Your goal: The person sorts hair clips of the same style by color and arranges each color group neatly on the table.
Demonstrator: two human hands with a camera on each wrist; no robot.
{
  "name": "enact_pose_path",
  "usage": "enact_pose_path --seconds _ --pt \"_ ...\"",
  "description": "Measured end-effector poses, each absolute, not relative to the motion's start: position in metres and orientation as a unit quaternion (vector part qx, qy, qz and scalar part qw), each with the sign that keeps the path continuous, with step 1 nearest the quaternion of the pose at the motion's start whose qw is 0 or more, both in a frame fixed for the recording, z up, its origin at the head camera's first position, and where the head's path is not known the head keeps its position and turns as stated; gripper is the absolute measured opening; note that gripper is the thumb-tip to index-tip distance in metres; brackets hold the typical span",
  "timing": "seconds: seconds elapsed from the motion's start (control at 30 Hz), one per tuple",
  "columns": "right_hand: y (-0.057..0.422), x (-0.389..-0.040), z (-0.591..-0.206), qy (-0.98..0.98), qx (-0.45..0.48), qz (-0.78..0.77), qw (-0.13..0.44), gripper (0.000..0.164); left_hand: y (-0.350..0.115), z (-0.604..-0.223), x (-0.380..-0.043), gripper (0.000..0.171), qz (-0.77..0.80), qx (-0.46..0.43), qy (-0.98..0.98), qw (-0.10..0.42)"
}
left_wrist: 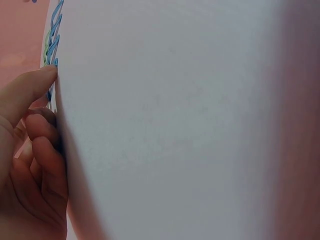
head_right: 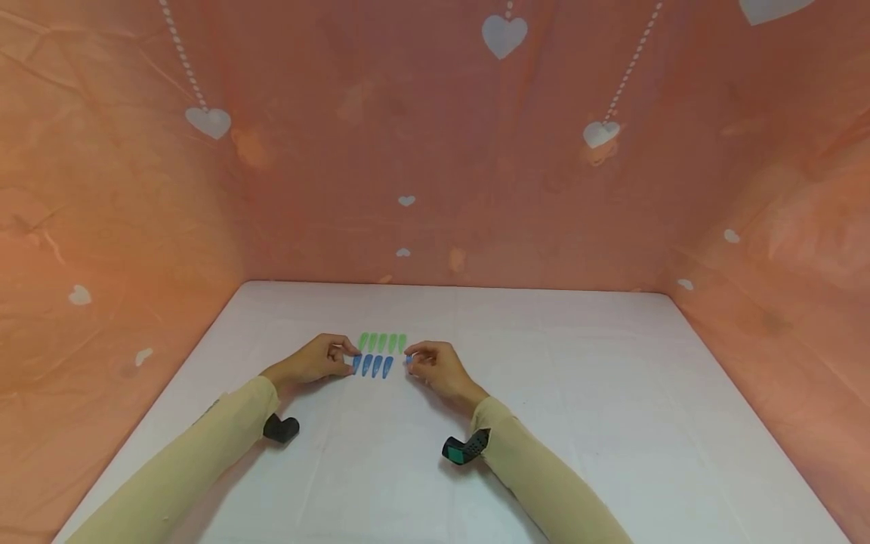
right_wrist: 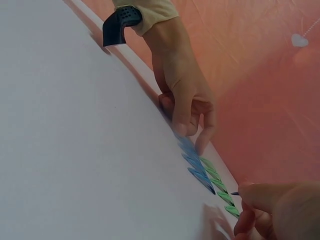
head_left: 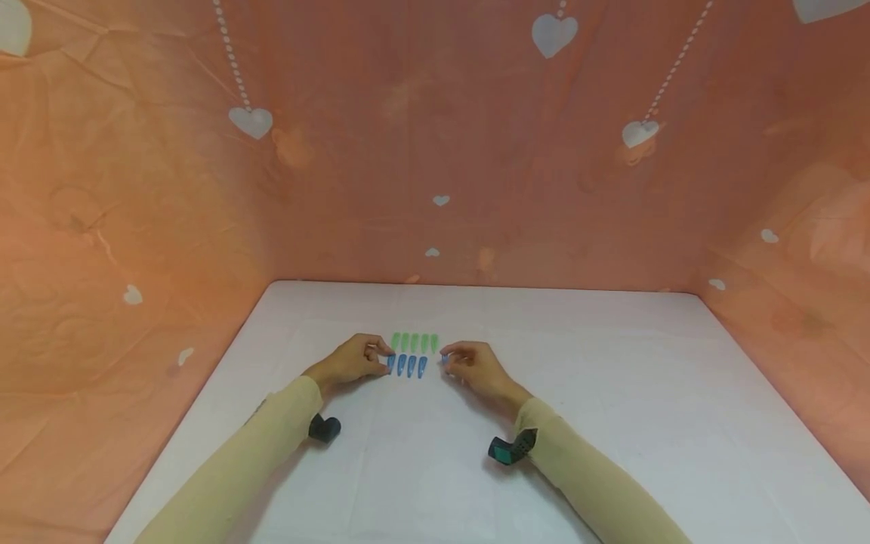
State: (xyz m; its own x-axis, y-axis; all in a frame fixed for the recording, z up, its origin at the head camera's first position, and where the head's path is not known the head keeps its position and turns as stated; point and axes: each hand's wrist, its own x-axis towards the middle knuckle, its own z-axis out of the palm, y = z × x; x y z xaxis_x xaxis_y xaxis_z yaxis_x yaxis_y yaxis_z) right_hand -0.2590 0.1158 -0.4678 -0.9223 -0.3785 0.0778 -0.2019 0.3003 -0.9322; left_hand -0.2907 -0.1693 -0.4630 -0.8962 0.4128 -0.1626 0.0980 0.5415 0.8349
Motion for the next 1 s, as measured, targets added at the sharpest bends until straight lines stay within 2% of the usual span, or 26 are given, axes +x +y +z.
enact_pose_path --seconds 0.23,0.5,1.0 --pt "0.107 -0.261 -0.468 0.807 -0.181 -0.555 0.089 0.03 -0.169 -0.463 -0.291 0.03 0.455 0.15 0.86 0.174" --pt "0.099 -0.264 -0.468 0.802 -0.232 -0.548 0.051 0.025 -0.169 -0.46 -0.289 0.031 0.451 0.147 0.863 0.174" --pt "0.087 -0.266 -0.471 0.872 -0.157 -0.463 0.04 0.023 -0.17 -0.462 -0.29 0.032 0.46 0.143 0.859 0.175"
